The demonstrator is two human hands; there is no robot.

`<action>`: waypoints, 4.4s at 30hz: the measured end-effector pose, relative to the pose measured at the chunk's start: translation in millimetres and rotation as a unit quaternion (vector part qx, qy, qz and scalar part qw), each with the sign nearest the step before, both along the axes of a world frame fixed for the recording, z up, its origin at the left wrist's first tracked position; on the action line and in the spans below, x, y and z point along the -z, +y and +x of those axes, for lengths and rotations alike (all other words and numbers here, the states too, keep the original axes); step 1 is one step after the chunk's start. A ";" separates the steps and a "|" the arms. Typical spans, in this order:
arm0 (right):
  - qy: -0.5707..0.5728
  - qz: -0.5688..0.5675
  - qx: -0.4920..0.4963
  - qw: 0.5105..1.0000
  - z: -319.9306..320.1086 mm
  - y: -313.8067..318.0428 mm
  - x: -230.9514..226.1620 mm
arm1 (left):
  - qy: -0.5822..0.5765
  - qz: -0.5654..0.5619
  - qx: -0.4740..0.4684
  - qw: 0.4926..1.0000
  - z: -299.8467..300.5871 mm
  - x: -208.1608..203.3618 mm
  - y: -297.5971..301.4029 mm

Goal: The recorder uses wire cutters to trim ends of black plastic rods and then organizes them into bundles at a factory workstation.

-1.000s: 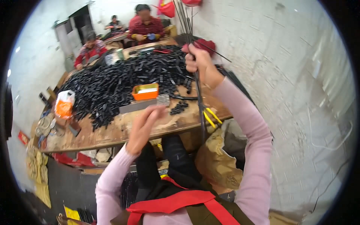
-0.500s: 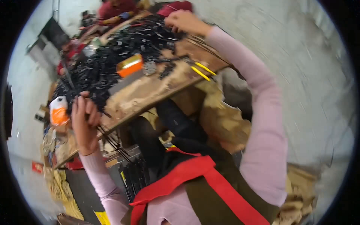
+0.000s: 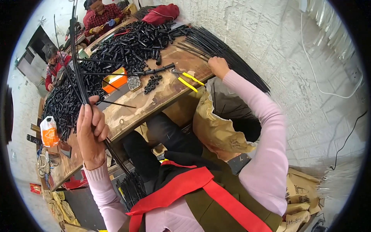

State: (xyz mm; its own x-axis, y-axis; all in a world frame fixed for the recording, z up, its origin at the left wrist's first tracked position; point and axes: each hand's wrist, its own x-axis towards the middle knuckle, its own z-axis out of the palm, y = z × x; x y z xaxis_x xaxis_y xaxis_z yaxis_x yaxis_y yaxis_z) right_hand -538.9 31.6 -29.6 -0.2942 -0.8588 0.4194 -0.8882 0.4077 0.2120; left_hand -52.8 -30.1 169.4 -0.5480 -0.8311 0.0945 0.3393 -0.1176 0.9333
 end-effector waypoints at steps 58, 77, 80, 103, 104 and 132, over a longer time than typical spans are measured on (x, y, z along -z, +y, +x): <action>-0.680 -0.033 -0.478 0.556 331.1 -159.8 -284.4 | 0.139 0.063 -0.099 0.983 83.1 38.1 -40.6; -0.781 -0.032 -0.406 0.473 337.9 -165.7 -255.3 | 0.013 0.007 -0.052 0.999 172.4 0.7 -101.8; -0.774 -0.039 -0.434 0.459 373.8 -171.1 -265.9 | 0.010 0.044 -0.053 0.998 150.6 -8.2 -68.7; -0.827 0.166 -0.450 0.292 389.1 -172.5 -247.6 | 0.045 0.077 0.100 0.991 109.4 19.5 -37.1; -0.829 0.167 -0.446 0.292 387.7 -168.3 -246.5 | 0.046 0.082 0.100 0.991 106.9 23.8 -34.6; -0.795 0.203 -0.439 0.367 365.3 -112.9 -217.2 | 0.021 0.068 0.096 0.993 75.0 33.2 -13.3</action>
State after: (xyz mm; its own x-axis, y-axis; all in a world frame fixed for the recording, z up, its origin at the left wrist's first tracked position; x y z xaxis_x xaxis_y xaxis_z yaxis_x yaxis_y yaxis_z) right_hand -173.6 -81.2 187.6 0.5755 -0.8113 0.1027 0.2272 0.0380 -0.9731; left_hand 22.3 -43.4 136.2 -0.6957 -0.7182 0.0148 0.3367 -0.3079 0.8898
